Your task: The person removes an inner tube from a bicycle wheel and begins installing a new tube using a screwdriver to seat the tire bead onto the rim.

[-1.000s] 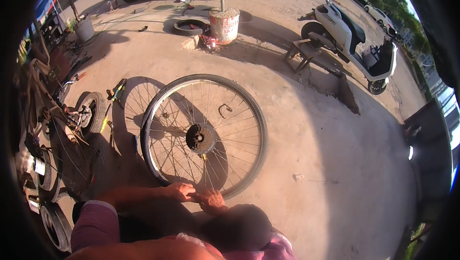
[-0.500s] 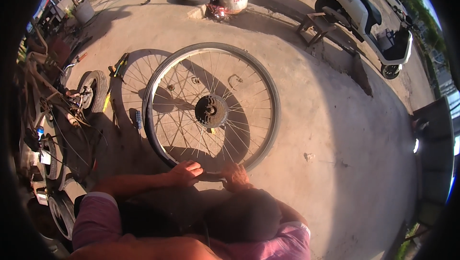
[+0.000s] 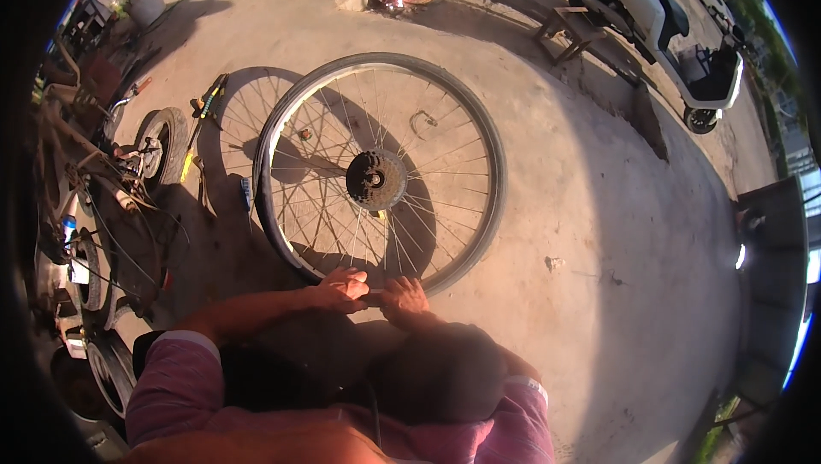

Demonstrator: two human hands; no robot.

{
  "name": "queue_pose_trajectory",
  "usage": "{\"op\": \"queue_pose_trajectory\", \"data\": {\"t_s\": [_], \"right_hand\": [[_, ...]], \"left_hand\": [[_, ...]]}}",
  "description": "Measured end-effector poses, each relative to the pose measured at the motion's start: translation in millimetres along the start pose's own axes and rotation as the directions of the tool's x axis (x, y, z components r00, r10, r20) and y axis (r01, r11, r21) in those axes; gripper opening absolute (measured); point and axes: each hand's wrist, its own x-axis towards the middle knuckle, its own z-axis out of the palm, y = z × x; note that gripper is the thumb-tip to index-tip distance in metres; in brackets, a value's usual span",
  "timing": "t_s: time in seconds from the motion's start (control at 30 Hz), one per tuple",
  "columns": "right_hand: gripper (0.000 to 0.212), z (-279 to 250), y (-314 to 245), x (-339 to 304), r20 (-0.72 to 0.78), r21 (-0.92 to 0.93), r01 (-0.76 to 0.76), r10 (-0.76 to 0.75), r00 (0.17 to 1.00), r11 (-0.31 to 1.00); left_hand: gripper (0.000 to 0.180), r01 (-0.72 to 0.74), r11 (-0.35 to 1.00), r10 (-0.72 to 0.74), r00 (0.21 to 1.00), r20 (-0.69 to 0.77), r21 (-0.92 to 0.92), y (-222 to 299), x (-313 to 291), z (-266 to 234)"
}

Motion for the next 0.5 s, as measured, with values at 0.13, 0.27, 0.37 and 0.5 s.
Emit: {"op": "queue_pose_trajectory", "data": {"t_s": [0.13, 0.27, 0.37, 0.5], "right_hand": [[0.028, 2, 0, -2, 0.049, 0.008, -0.006, 0.006, 0.999, 1.0], [0.036, 15, -21, 5, -0.014, -0.027, -0.037, 0.036, 0.999, 0.999], [0.038, 21, -17, 0, -0.066, -0.011, -0.049, 0.048, 0.997, 0.999], [0.033, 37, 4, 7, 0.146, 0.094, -0.116, 0.101, 0.984, 0.989]], "left_hand": [[0.03, -0.021, 0.993, 0.015, 0.998, 0.053, 0.115, 3, 5, 0], [0.031, 0.009, 0.968, -0.038, 0.993, 0.113, 0.252, -19, 12, 25], [0.026, -0.048, 0.977, 0.049, 0.999, -0.001, 0.208, -16, 14, 23], [0.016, -0.028, 1.0, 0.027, 0.991, -0.133, -0.004, -19, -8, 14]]}}
